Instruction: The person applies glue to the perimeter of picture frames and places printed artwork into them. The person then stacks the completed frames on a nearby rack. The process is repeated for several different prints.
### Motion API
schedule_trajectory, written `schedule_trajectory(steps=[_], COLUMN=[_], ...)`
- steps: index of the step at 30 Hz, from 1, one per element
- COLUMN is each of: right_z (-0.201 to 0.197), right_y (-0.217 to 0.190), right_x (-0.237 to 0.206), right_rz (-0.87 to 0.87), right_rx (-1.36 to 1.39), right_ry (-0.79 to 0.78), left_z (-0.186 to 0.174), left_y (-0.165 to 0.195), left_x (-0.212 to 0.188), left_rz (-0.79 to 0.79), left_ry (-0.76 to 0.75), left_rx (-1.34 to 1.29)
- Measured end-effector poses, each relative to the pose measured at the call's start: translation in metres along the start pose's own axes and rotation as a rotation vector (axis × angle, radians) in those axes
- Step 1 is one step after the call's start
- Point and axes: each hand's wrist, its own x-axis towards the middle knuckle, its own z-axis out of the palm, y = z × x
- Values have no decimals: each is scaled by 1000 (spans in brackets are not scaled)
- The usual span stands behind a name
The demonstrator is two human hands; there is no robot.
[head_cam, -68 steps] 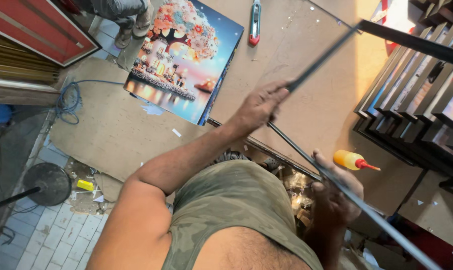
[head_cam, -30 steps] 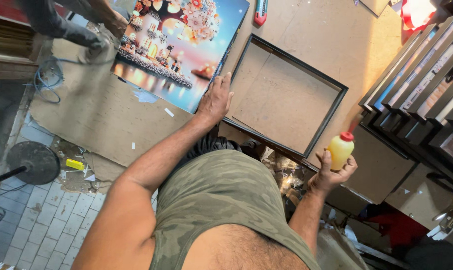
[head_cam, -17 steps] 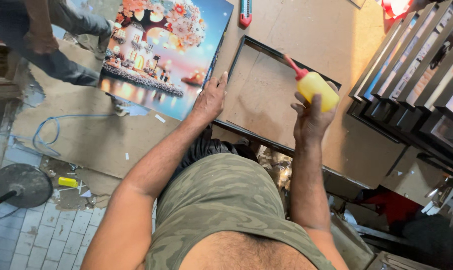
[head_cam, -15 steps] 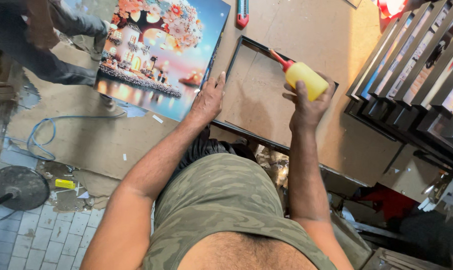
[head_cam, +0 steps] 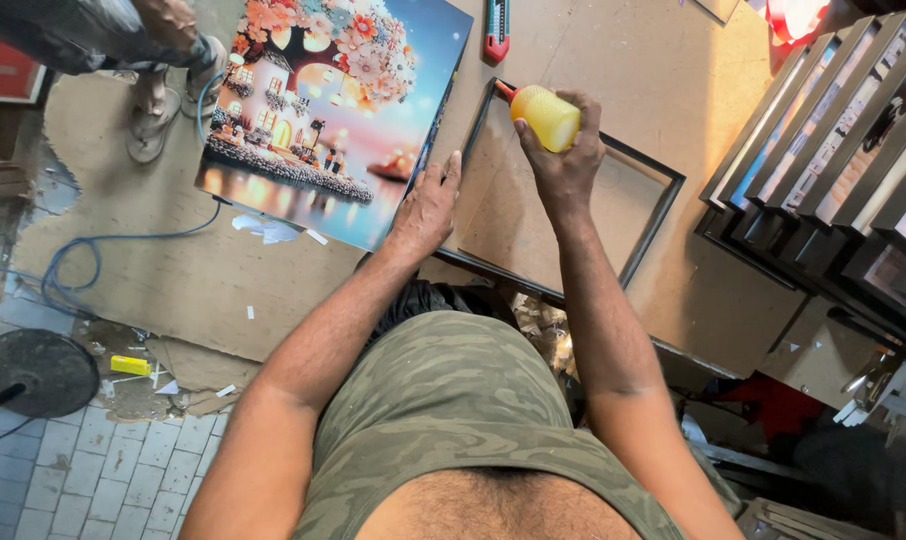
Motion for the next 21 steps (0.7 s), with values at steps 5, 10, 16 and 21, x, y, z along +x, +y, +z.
schedule_trajectory(steps=[5,10,16,21], right_z=[0,-21,-118,-207], right_y=[-5,4,46,81], right_x=[6,-1,-32,-62], right_rz=[-72,-28,103,241], right_rx=[-72,-181,-331,-381], right_ry=[-4,32,195,314], left_z=[-5,-7,-2,9], left_y=[6,23,36,39], left_x=[0,5,7,5], left_rz=[6,-155,-174,-127], left_ry=[11,-136,-142,-78], left_rx=[4,84,102,140])
